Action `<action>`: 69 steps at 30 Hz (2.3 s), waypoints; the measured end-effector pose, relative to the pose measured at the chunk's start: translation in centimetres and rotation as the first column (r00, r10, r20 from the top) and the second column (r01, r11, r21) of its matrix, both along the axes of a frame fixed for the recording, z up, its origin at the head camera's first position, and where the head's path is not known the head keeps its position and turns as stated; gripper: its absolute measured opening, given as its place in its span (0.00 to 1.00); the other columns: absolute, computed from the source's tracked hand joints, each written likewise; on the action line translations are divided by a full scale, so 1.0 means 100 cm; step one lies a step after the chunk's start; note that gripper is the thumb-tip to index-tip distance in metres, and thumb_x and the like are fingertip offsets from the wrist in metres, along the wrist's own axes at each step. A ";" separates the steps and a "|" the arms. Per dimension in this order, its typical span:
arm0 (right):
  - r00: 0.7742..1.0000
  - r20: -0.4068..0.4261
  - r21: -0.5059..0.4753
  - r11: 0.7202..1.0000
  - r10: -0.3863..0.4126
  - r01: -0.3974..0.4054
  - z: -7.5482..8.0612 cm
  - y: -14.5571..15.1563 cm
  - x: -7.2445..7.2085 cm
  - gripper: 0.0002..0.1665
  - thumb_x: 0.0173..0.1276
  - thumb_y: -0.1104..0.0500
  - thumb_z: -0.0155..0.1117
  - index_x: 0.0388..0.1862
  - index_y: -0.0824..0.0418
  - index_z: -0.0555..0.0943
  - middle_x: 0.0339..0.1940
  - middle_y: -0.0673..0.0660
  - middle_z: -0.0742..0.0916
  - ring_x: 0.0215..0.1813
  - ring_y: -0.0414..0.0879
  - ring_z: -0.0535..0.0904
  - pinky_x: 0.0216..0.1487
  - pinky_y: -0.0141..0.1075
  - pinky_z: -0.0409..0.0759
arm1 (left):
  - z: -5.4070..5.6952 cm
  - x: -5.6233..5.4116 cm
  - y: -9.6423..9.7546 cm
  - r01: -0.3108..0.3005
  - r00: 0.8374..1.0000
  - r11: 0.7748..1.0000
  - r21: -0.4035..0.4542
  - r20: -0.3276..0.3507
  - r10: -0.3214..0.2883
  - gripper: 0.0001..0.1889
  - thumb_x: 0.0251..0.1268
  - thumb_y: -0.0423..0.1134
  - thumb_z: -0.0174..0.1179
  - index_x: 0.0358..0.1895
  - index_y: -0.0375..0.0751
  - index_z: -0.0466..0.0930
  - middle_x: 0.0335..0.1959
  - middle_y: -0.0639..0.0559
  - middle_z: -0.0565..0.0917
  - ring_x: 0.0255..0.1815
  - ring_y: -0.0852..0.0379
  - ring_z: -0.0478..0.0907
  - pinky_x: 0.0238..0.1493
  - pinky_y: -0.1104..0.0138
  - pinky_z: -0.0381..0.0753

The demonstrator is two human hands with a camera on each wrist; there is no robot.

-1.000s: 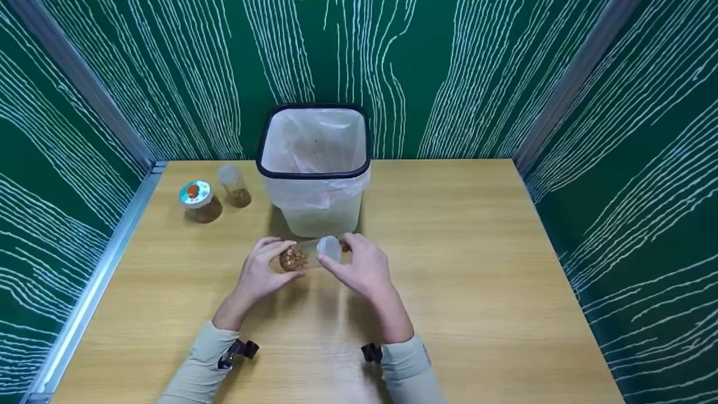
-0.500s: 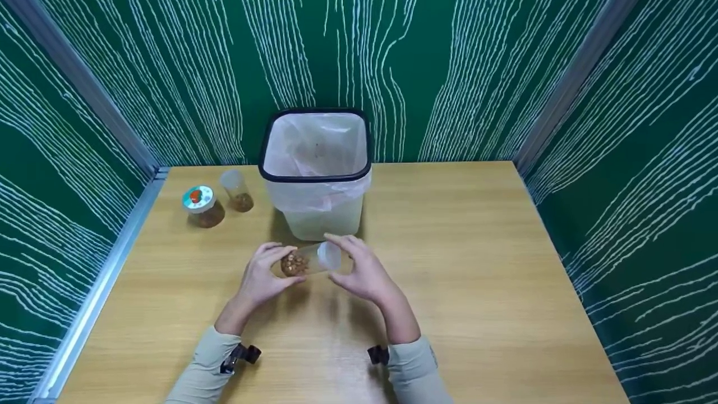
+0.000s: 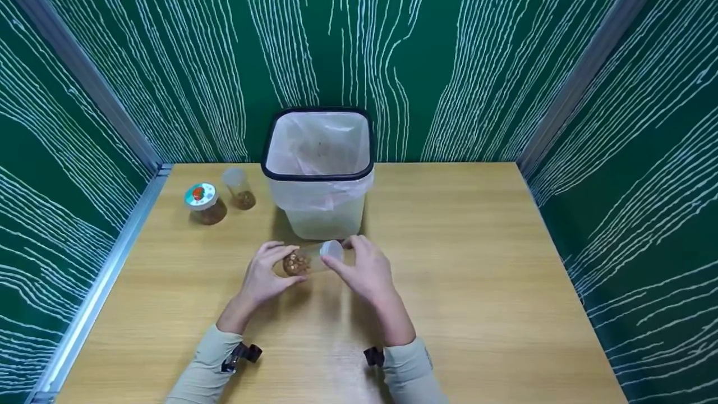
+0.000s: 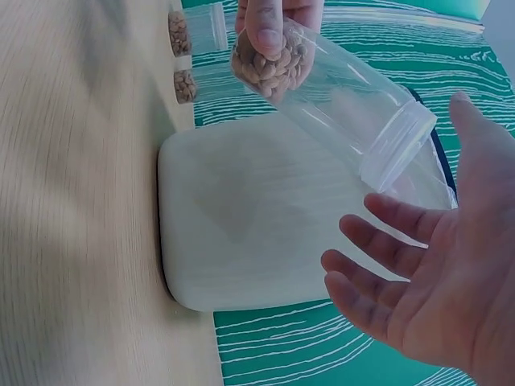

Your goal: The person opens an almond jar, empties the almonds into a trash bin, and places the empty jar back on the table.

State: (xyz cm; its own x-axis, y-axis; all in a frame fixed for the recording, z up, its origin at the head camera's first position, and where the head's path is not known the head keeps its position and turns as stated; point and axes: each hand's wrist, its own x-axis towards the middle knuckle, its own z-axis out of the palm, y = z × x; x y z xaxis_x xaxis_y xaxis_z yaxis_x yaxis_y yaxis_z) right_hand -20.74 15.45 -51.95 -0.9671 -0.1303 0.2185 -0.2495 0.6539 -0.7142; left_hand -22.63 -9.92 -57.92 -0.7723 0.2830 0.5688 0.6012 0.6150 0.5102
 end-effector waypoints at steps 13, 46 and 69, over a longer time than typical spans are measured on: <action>0.971 -0.083 -0.181 0.955 0.223 -0.235 -0.006 0.002 -0.001 0.27 0.60 0.57 0.73 0.58 0.58 0.77 0.52 0.53 0.81 0.54 0.48 0.75 0.46 0.51 0.79 | -0.005 0.002 -0.003 -0.020 0.999 0.999 -0.036 0.030 0.021 0.36 0.40 0.63 0.74 0.53 0.46 0.84 0.49 0.54 0.85 0.57 0.49 0.73 0.60 0.57 0.70; 0.993 -0.037 -0.084 0.990 0.112 -0.115 -0.007 0.001 0.004 0.27 0.61 0.41 0.69 0.50 0.58 0.79 0.49 0.54 0.82 0.53 0.53 0.76 0.52 0.50 0.74 | -0.004 0.004 -0.003 -0.010 1.000 1.000 0.007 0.027 0.010 0.35 0.38 0.59 0.77 0.52 0.46 0.84 0.48 0.54 0.85 0.56 0.46 0.74 0.59 0.56 0.70; 0.994 0.042 -0.116 0.989 0.097 -0.091 -0.008 0.002 0.003 0.29 0.63 0.42 0.68 0.56 0.57 0.76 0.55 0.57 0.82 0.58 0.55 0.75 0.54 0.52 0.74 | -0.008 0.004 -0.005 -0.014 0.999 1.000 -0.006 0.036 0.014 0.35 0.38 0.61 0.76 0.52 0.46 0.84 0.50 0.55 0.85 0.58 0.51 0.73 0.62 0.57 0.67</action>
